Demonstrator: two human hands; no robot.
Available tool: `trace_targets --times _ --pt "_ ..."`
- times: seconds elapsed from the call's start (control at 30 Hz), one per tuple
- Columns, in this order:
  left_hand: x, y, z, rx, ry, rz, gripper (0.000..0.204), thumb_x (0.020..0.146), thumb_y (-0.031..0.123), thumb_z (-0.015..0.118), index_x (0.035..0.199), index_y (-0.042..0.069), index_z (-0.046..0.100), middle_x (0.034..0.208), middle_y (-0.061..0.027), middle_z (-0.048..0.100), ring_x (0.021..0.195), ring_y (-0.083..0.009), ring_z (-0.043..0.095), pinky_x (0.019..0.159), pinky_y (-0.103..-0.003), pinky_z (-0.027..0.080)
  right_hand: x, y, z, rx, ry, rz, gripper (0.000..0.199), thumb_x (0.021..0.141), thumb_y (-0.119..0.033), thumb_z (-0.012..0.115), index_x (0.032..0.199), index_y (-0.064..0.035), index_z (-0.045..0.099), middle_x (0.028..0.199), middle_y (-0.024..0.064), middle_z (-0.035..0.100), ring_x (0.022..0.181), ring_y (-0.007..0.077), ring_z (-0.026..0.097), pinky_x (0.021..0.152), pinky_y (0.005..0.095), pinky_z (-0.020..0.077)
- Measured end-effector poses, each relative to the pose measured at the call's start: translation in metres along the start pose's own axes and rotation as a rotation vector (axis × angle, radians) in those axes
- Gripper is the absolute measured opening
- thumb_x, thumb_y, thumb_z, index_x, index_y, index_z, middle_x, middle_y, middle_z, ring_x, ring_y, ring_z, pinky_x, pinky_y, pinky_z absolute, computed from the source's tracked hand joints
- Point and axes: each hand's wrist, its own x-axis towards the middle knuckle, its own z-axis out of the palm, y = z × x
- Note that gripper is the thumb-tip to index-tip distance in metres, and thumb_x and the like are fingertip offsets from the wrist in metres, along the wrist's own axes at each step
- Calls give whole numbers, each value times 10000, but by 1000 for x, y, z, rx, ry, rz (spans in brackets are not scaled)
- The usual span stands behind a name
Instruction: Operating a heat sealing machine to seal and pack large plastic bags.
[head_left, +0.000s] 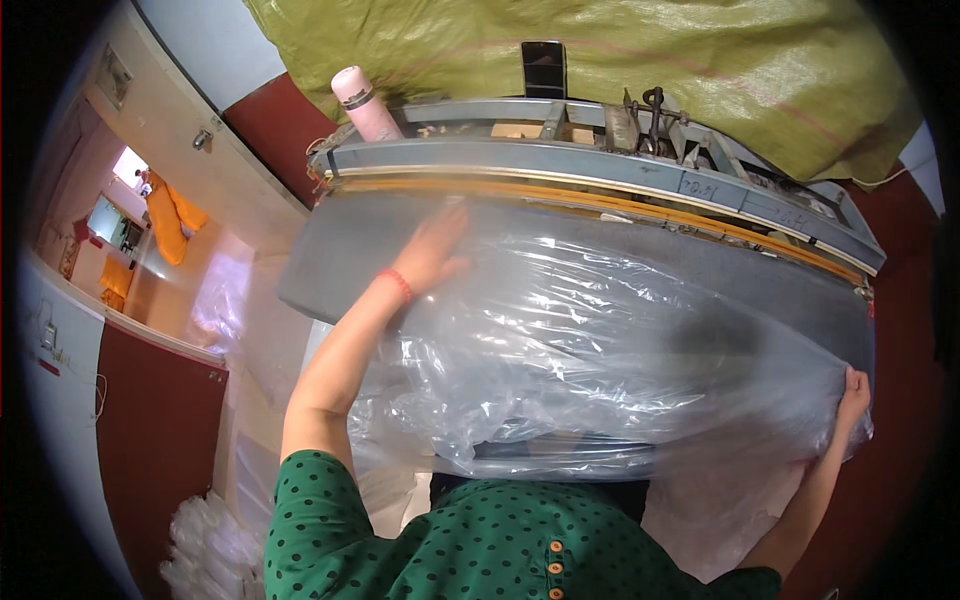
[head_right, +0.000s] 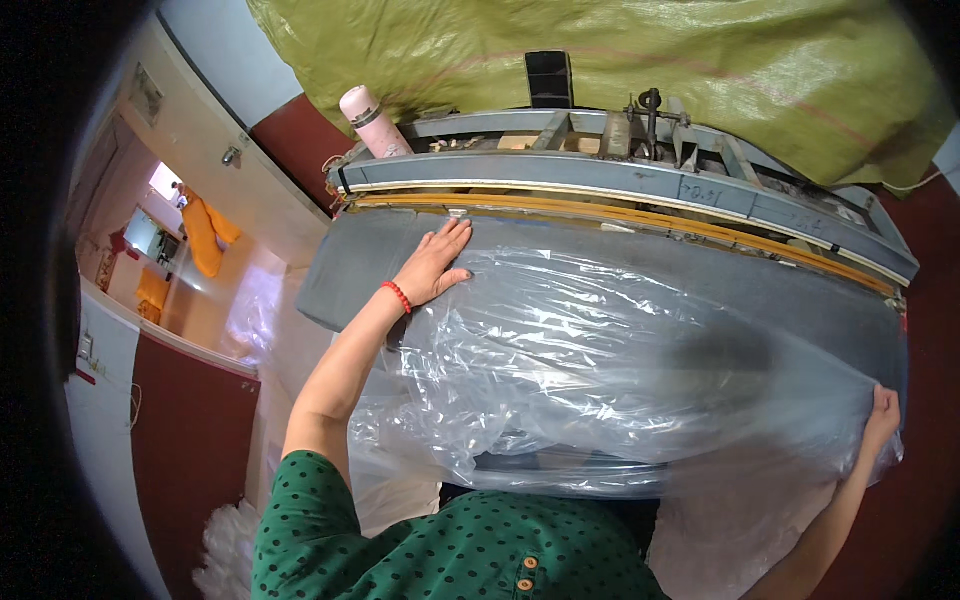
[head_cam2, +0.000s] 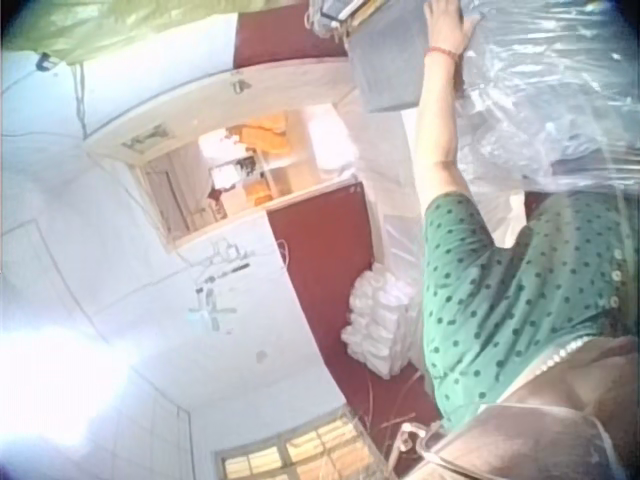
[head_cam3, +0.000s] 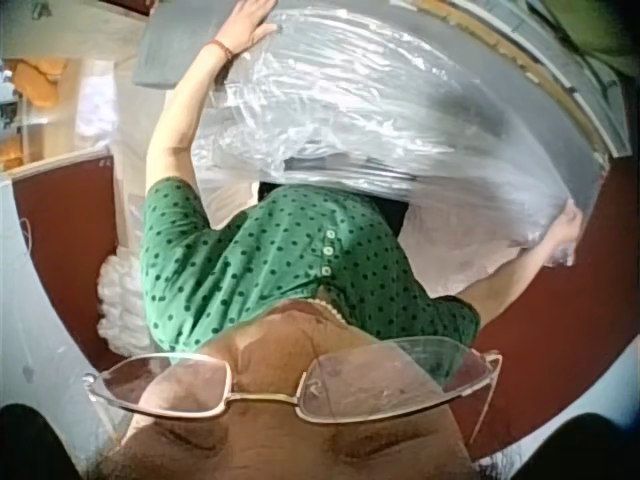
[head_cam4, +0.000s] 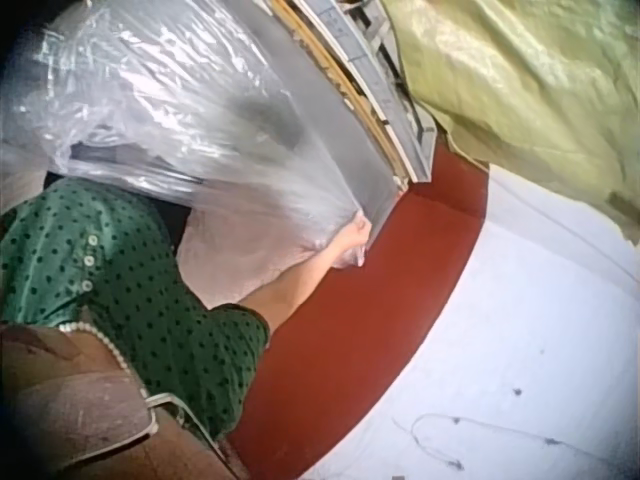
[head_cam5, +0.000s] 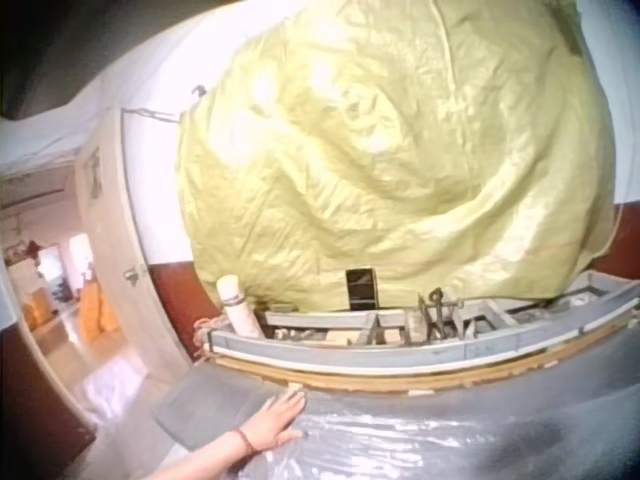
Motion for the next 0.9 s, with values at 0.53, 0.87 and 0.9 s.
trace_targets --times 0.53,0.87,0.9 --pt "42 52 8 -110 143 171 449 810 310 526 1173 50 479 1278 -132 397 1221 -303 303 969 -435 263 -158 98 -102 235 -88 382 252 811 -185 589 636 -58 460 612 -74 343 580 41 301 520 187 276" --pt "69 68 6 -151 338 -400 185 681 150 655 812 37 587 787 -108 577 825 -283 529 790 -366 402 -124 95 -95 211 39 357 274 805 -250 601 667 -40 491 637 -59 411 605 53 351 561 192 319" --pt "72 65 9 -155 339 -395 185 681 150 655 812 37 587 787 -108 577 825 -283 529 790 -366 402 -112 102 -88 215 71 352 272 800 -260 607 681 -34 515 644 -56 441 611 52 375 574 195 338"
